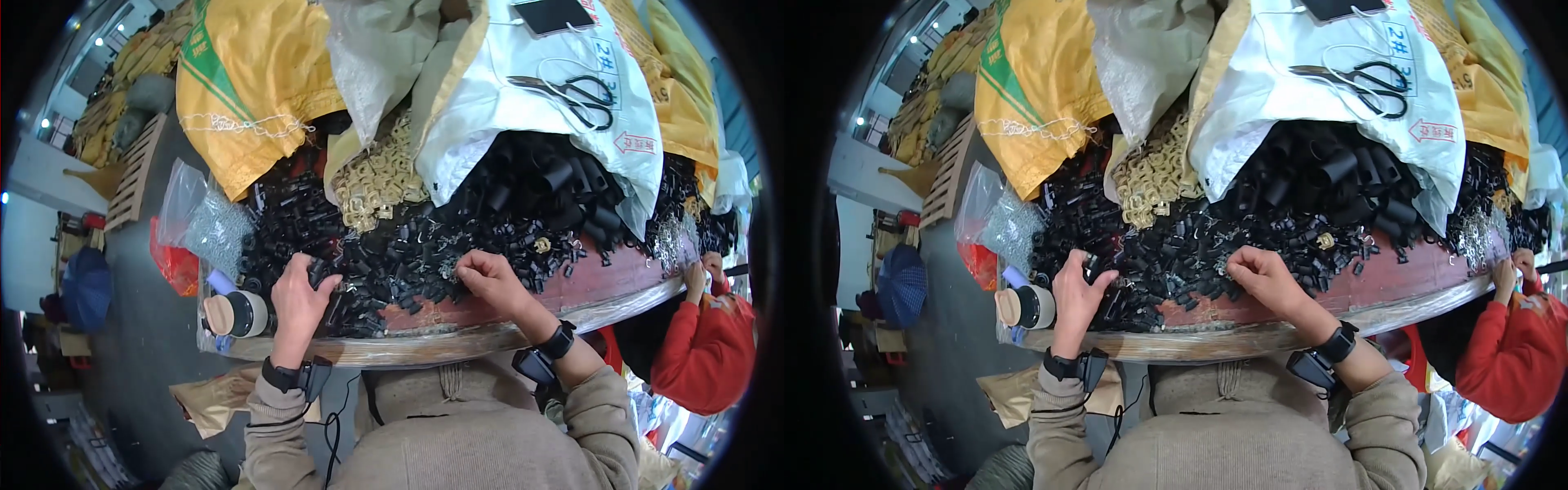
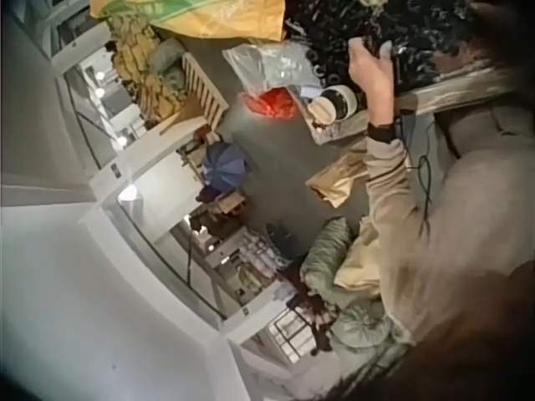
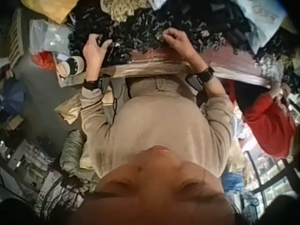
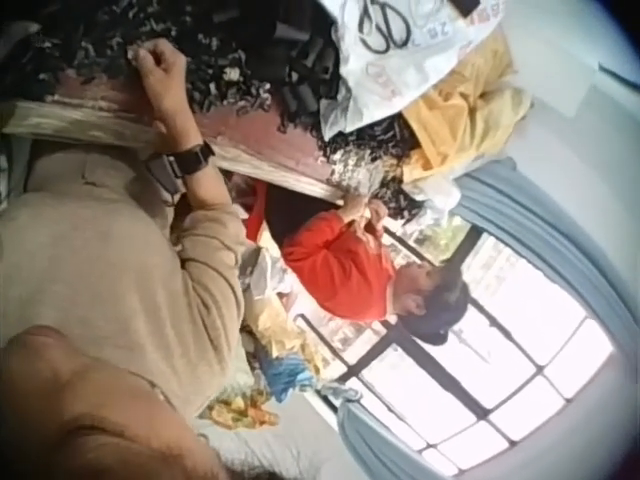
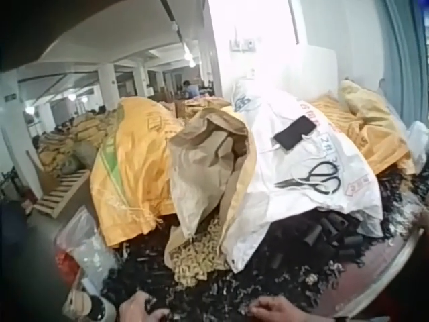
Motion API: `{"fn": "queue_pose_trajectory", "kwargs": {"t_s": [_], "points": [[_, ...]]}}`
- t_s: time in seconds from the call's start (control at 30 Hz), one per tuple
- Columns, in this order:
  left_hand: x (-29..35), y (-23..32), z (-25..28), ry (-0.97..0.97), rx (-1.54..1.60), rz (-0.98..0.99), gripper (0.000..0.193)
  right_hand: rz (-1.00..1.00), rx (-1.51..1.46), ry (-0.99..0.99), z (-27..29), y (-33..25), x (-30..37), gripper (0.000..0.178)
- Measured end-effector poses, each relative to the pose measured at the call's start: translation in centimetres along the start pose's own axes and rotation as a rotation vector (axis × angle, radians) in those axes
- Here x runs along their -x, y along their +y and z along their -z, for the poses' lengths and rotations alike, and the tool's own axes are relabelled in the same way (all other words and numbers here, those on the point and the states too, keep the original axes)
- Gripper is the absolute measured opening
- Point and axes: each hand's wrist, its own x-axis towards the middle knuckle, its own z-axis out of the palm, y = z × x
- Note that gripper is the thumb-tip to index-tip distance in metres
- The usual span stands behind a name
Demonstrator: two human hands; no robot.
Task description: The person picks up a black plastic component and a small beige piece by hand, fitting the beige piece into the black component. They then pick up a larger black plastic sleeve and slide it over the assembled parts before setting the completed unit down on the table.
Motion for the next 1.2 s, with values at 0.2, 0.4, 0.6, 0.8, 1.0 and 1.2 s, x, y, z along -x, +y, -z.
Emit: {"fn": "queue_pose_trajectory", "kwargs": {"t_s": [0.2, 0.4, 0.6, 0.8, 1.0, 1.2], "points": [[-0.1, 4.9, -1.7, -0.171, 0.626, -0.1, 0.021, -0.117, -0.181, -0.106, -1.0, -0.1, -0.4, 0.017], [0.1, 7.8, -5.2, -0.271, 0.782, -0.39, 0.017, -0.13, -0.331, -0.14, -1.8, -0.4, 0.1, 0.019], [0.7, 8.6, -6.0, -0.3, 0.762, -0.319, 0.012, -0.141, -0.33, -0.139, -1.3, -0.5, 0.8, 0.019], [0.3, 8.3, -7.4, -0.496, 0.859, -0.046, 0.01, 0.022, -0.128, -0.002, -1.3, -0.2, 0.8, 0.021], [-0.5, 9.1, -7.6, -0.511, 1.05, 0.161, 0.013, 0.054, -0.028, 0.067, -0.1, 0.0, 0.2, 0.021], [0.0, 9.7, -7.7, -0.523, 1.001, -0.022, 0.014, -0.043, -0.098, -0.041, -0.2, -0.4, 0.4, 0.023]]}}
